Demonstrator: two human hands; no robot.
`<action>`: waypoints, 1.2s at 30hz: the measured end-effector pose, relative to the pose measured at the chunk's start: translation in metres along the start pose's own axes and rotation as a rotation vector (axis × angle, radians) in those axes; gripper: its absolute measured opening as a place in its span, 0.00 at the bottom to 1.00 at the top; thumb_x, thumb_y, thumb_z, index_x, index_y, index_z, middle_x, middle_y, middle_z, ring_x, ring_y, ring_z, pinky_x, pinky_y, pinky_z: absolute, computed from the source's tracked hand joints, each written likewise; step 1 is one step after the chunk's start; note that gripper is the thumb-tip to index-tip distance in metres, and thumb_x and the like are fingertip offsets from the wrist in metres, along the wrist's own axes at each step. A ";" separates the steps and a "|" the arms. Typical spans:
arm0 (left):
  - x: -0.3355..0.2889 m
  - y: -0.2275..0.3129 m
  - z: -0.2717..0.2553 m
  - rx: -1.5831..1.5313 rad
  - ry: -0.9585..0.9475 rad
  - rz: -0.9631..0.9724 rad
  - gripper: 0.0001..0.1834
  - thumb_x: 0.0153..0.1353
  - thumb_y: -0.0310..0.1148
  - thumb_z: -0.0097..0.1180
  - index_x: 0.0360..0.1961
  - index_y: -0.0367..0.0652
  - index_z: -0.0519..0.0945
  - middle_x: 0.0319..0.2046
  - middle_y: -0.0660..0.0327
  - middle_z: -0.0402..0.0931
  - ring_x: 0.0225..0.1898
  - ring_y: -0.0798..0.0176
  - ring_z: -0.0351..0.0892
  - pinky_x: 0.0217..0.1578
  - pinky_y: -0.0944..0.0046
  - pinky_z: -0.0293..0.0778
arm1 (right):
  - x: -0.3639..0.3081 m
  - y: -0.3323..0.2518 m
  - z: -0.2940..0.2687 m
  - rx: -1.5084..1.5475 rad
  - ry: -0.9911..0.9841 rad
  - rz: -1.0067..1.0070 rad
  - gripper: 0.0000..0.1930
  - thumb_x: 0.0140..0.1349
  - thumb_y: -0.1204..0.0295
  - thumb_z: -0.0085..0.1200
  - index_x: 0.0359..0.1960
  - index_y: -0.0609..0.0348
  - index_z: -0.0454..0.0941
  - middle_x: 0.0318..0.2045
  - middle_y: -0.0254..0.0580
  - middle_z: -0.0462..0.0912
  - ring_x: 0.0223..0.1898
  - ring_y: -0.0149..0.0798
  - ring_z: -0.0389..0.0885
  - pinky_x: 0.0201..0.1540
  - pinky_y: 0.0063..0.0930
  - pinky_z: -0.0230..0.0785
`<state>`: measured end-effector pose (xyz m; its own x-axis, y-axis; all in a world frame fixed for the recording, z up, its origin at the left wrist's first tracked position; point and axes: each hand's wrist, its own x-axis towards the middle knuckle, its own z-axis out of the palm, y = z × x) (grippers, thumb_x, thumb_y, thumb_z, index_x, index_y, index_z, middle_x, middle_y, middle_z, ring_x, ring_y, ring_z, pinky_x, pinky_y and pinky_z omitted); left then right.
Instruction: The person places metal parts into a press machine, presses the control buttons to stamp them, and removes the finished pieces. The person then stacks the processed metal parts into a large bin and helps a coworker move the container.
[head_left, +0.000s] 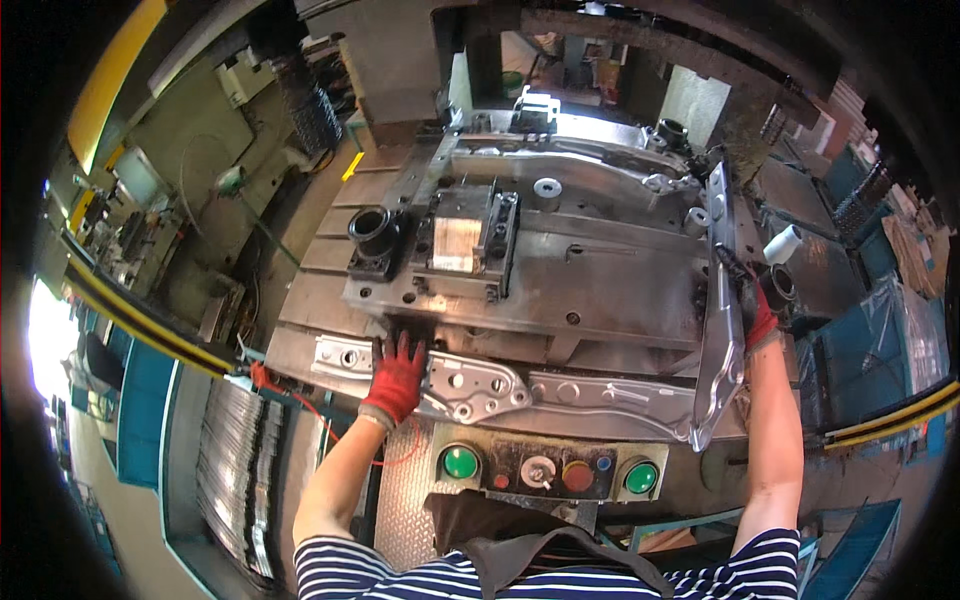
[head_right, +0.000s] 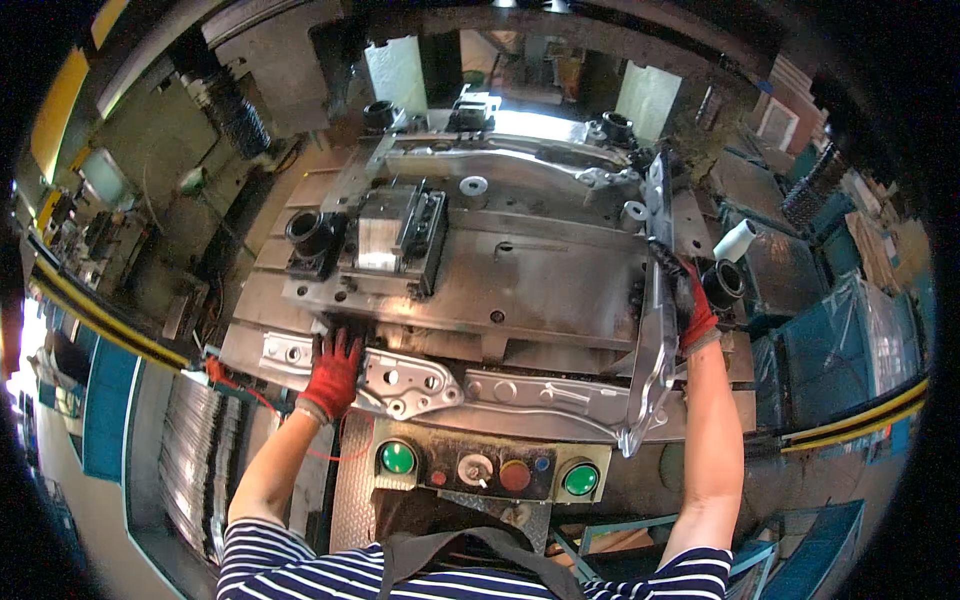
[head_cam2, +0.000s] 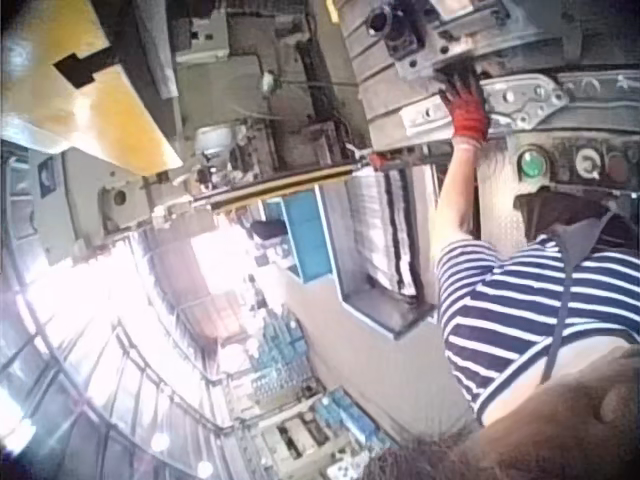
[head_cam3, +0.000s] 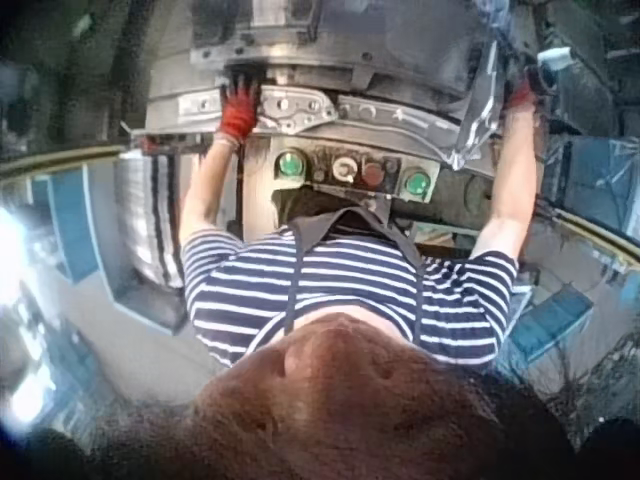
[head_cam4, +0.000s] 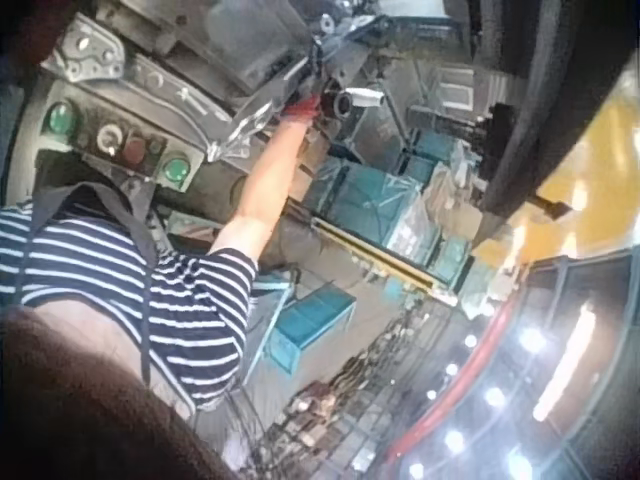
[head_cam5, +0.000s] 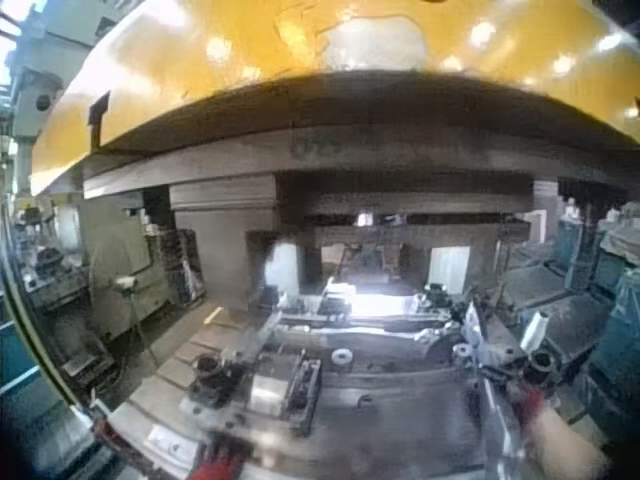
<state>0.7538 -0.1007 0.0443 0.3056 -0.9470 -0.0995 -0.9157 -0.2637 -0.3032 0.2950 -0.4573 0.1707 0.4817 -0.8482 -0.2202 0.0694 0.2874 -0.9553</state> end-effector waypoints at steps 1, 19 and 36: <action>-0.001 -0.002 -0.001 0.001 -0.006 0.005 0.44 0.47 0.42 0.59 0.67 0.47 0.59 0.67 0.44 0.52 0.67 0.38 0.50 0.65 0.33 0.38 | -0.001 -0.002 0.001 -0.026 -0.068 -0.045 0.17 0.62 0.58 0.55 0.47 0.55 0.79 0.27 0.34 0.81 0.31 0.30 0.80 0.36 0.25 0.72; -0.082 -0.041 0.026 -0.686 0.472 -0.344 0.50 0.39 0.37 0.65 0.66 0.39 0.58 0.64 0.42 0.54 0.66 0.35 0.49 0.65 0.37 0.43 | 0.158 -0.106 0.230 -2.039 -0.117 -0.824 0.28 0.53 0.48 0.59 0.57 0.34 0.73 0.43 0.51 0.74 0.48 0.55 0.73 0.48 0.45 0.67; -0.140 0.072 0.179 -2.073 -0.262 -0.441 0.44 0.50 0.22 0.63 0.67 0.37 0.54 0.62 0.50 0.61 0.63 0.57 0.62 0.63 0.61 0.59 | 0.144 -0.029 0.221 -1.765 0.070 -0.892 0.34 0.56 0.53 0.56 0.64 0.45 0.62 0.61 0.61 0.62 0.64 0.64 0.57 0.66 0.59 0.46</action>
<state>0.6919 0.0461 -0.1331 0.3784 -0.7894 -0.4833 0.3742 -0.3471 0.8599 0.5555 -0.4898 0.2104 0.7747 -0.5021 0.3844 -0.5840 -0.8012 0.1303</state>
